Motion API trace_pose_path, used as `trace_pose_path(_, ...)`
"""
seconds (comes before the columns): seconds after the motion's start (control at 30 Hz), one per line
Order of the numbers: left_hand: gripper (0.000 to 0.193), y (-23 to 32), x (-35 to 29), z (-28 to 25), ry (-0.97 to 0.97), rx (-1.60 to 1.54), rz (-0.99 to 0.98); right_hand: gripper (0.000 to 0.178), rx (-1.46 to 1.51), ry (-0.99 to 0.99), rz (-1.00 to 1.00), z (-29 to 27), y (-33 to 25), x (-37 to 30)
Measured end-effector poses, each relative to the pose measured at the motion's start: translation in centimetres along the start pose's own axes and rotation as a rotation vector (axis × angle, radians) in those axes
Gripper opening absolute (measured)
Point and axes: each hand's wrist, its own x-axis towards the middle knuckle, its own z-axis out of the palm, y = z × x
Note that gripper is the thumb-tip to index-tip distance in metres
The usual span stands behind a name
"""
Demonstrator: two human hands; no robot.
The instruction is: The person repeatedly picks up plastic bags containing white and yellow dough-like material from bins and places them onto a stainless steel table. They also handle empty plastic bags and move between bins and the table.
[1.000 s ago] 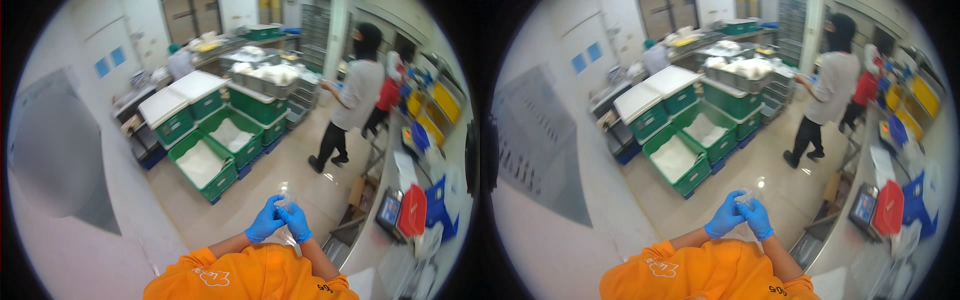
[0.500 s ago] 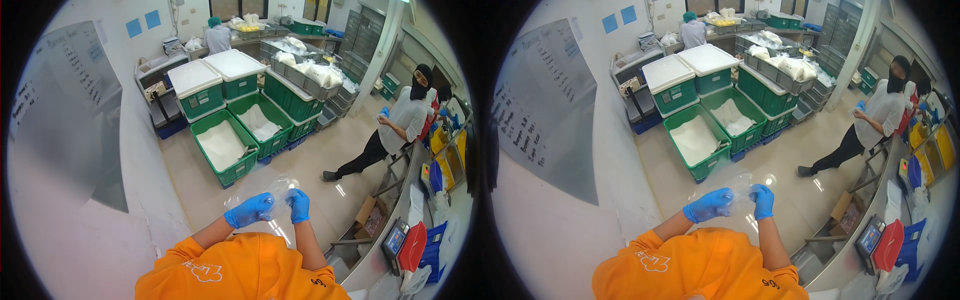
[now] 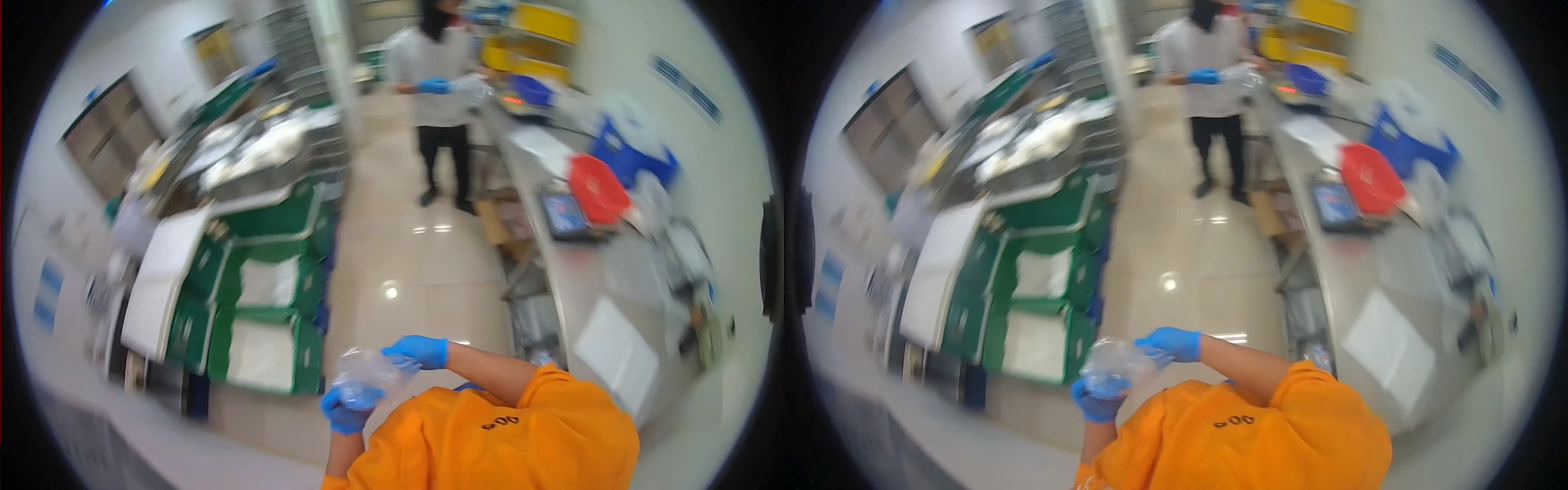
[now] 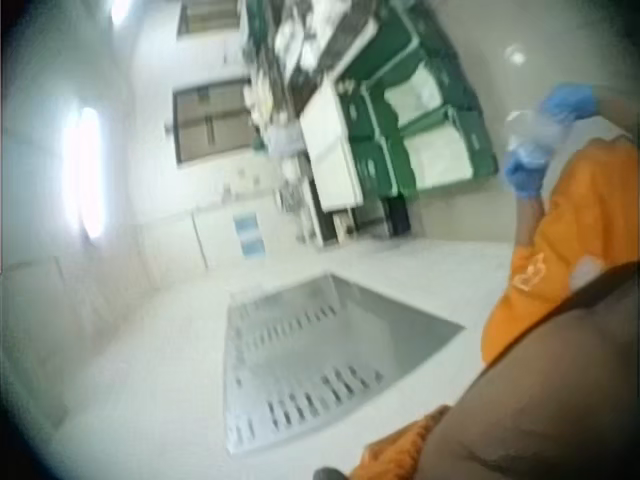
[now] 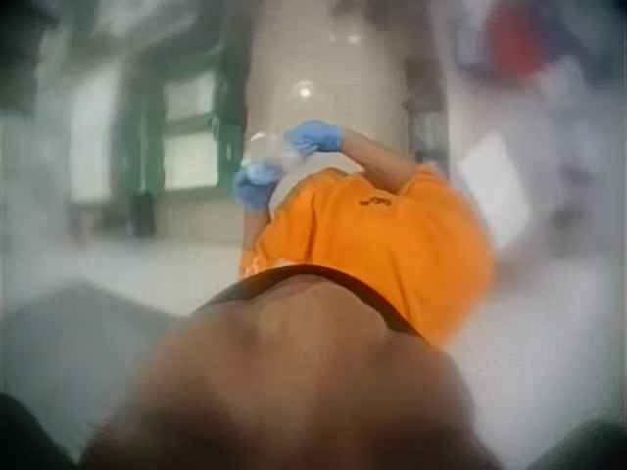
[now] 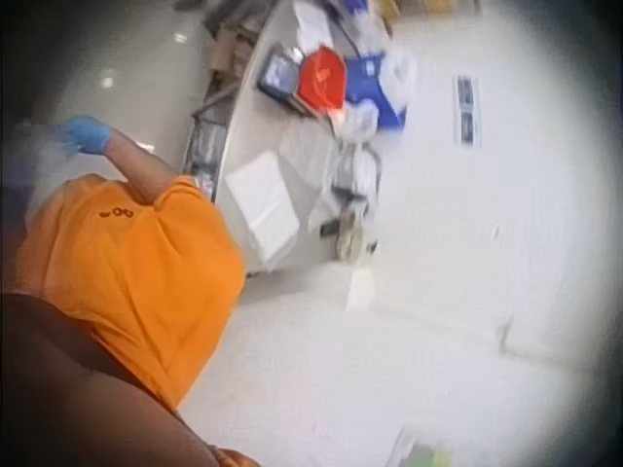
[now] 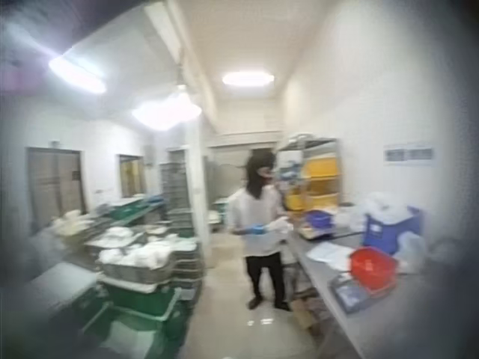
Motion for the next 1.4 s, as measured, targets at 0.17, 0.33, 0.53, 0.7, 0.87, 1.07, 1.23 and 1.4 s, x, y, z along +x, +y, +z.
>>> trace_pose_path(0.17,0.069,-4.1,7.6,9.0,0.072,0.201,-0.093,0.025,-0.309,0.676,-0.499,-3.8,-5.3,-8.1)
trace_pose_path(0.33,0.078,-10.5,14.0,12.7,0.013,0.311,-0.388,0.014,-1.058,0.834,-0.967,-3.2,-9.7,-15.7)
trace_pose_path(0.53,0.094,-19.7,21.6,15.1,-0.229,1.284,-0.561,0.021,-1.013,1.33,-0.711,-12.7,-10.2,-21.1)
trace_pose_path(0.7,0.078,-23.5,31.8,7.2,0.217,1.844,0.139,0.024,-1.235,1.316,-0.629,-20.3,-8.5,-25.5)
trace_pose_path(0.87,0.064,-29.3,34.1,16.6,-0.699,2.139,0.501,0.013,-0.965,1.704,-0.395,-31.8,-7.9,-29.9)
trace_pose_path(1.07,0.058,-27.0,36.2,14.0,-0.388,2.273,-0.146,0.031,-1.227,0.868,-0.246,-33.7,-13.1,-32.9)
trace_pose_path(1.23,0.053,-22.1,31.7,7.4,-0.214,2.312,-0.388,0.027,-0.762,0.937,-0.664,-43.0,-23.4,-42.0)
trace_pose_path(1.4,0.056,-22.5,28.3,6.8,0.242,2.141,-0.383,0.033,-1.3,1.658,0.364,-57.4,-26.8,-51.1)
